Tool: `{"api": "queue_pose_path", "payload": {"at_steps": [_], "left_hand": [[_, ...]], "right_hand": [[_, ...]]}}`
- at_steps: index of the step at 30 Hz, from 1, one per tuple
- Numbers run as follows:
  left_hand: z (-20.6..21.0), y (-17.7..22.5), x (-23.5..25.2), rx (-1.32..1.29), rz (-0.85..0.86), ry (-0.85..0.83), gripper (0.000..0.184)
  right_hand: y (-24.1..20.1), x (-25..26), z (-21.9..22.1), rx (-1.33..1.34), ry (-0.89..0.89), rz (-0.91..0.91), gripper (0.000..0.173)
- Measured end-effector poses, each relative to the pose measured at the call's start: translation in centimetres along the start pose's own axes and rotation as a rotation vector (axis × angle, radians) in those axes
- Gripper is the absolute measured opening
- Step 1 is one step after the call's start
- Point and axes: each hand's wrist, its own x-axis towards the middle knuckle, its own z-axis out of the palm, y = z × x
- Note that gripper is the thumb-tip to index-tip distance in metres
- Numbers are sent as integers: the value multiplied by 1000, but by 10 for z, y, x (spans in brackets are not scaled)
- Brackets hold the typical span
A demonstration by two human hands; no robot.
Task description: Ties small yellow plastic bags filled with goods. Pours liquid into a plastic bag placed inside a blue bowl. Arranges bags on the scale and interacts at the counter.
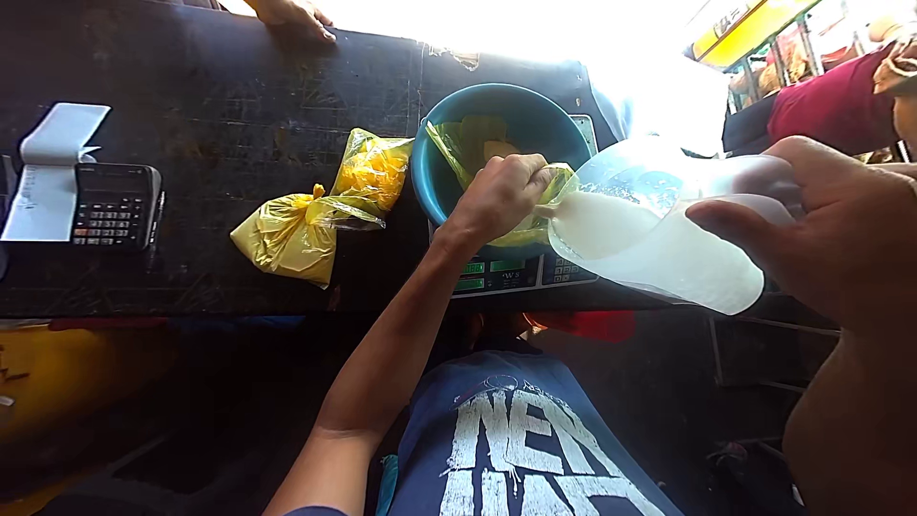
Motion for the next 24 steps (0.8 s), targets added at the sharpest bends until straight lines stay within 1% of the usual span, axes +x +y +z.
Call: {"api": "queue_pose_path", "payload": {"at_steps": [8, 13, 20, 24], "left_hand": [[0, -4, -6, 55, -31, 25, 30], [-4, -5, -9, 92, -57, 40, 30], [-11, 3, -14, 153, -64, 58, 32], [-14, 6, -14, 223, -80, 34, 34]], "right_hand": [[21, -10, 11, 198, 39, 38, 56], [32, -13, 19, 323, 70, 80, 55], [43, -13, 21, 405, 91, 41, 49], [49, -10, 17, 382, 91, 20, 50]]}}
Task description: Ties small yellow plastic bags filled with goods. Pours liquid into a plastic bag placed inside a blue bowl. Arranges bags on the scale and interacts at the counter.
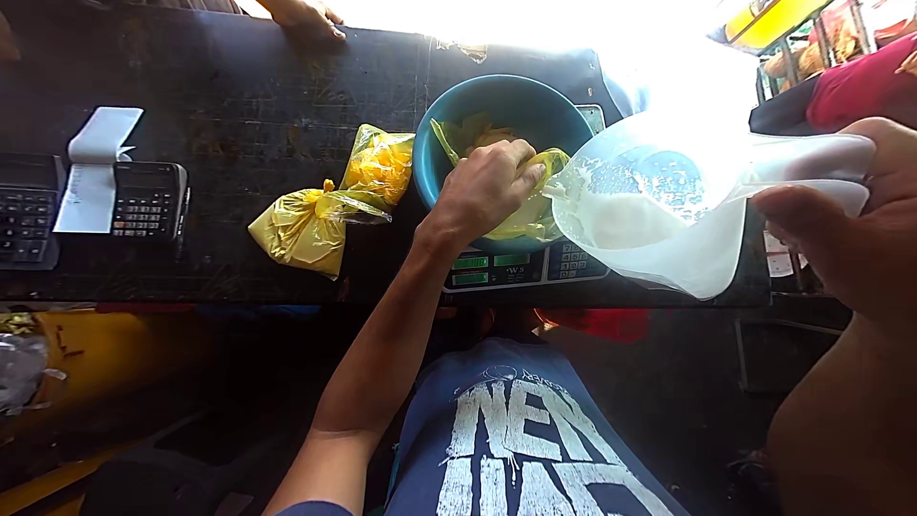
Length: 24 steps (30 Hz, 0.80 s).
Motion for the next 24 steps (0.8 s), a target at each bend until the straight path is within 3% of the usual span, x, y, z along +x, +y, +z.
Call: {"api": "queue_pose_path", "payload": {"at_steps": [6, 12, 18, 24], "left_hand": [[-1, -1, -2, 5, 12, -10, 34], [3, 0, -4, -18, 31, 48, 19], [5, 2, -6, -27, 41, 75, 17], [5, 0, -6, -27, 42, 64, 17]], "right_hand": [[-5, 9, -7, -102, -45, -22, 51], [-21, 23, -9, -220, -106, -51, 58], [-40, 32, -10, -299, -155, -71, 59], [-32, 30, -10, -349, -163, -29, 65]]}}
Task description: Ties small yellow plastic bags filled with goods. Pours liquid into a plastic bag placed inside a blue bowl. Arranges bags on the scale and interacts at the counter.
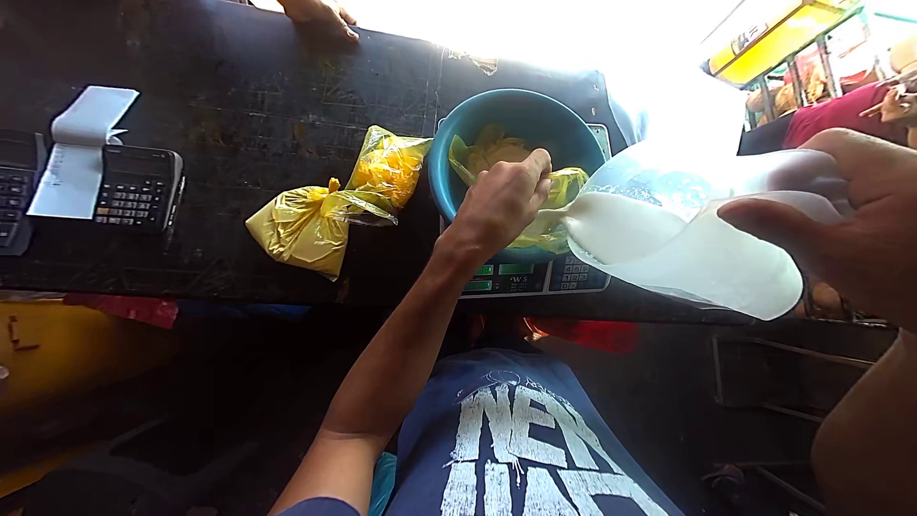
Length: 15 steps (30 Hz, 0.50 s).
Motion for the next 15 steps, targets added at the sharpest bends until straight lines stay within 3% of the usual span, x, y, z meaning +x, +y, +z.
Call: {"api": "queue_pose_path", "payload": {"at_steps": [6, 15], "left_hand": [[1, -2, 2, -21, -12, -4, 19], [-14, -4, 1, -22, -66, -102, 35]], "right_hand": [[4, -6, 1, 67, 21, 10, 60], [19, -22, 26, 477, 136, 9, 44]]}}
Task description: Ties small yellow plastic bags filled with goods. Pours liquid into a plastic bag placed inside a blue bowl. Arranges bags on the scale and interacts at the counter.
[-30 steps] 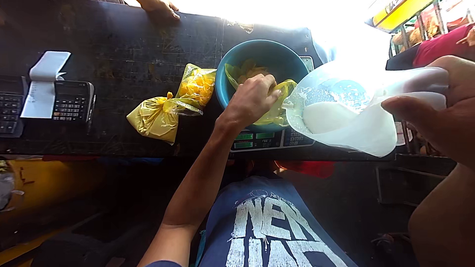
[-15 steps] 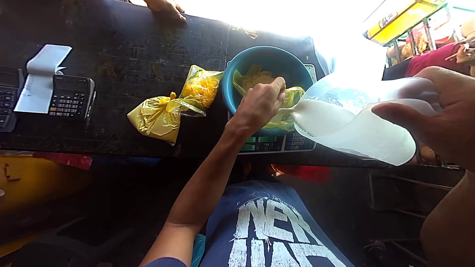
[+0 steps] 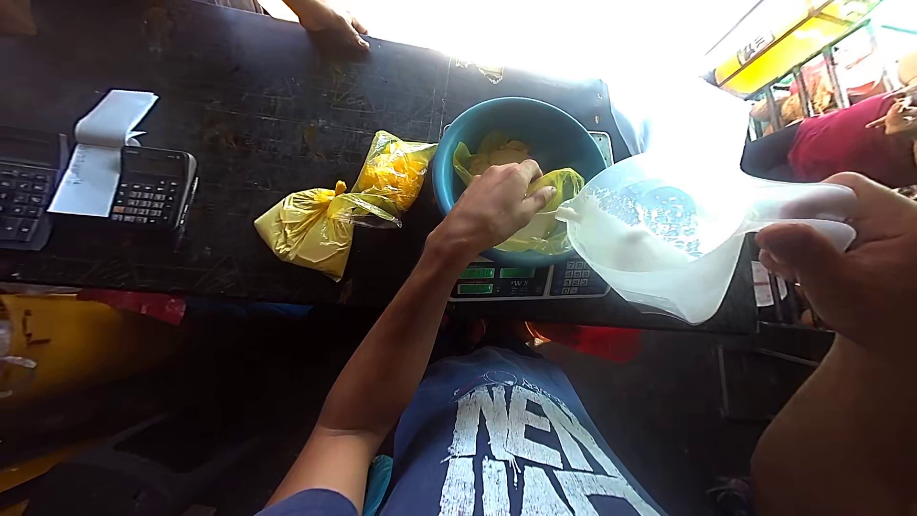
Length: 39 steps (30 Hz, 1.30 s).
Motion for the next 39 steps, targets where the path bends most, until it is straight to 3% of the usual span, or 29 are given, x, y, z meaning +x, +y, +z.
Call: {"api": "queue_pose_path", "payload": {"at_steps": [13, 26, 39], "left_hand": [[-4, -3, -8, 36, 3, -7, 35], [2, -3, -10, 90, 41, 3, 21], [5, -5, -10, 62, 66, 70, 15]], "right_hand": [[13, -5, -10, -103, 11, -10, 54], [-24, 10, -4, -422, -69, -5, 64], [-29, 15, -4, -470, -115, -8, 66]]}}
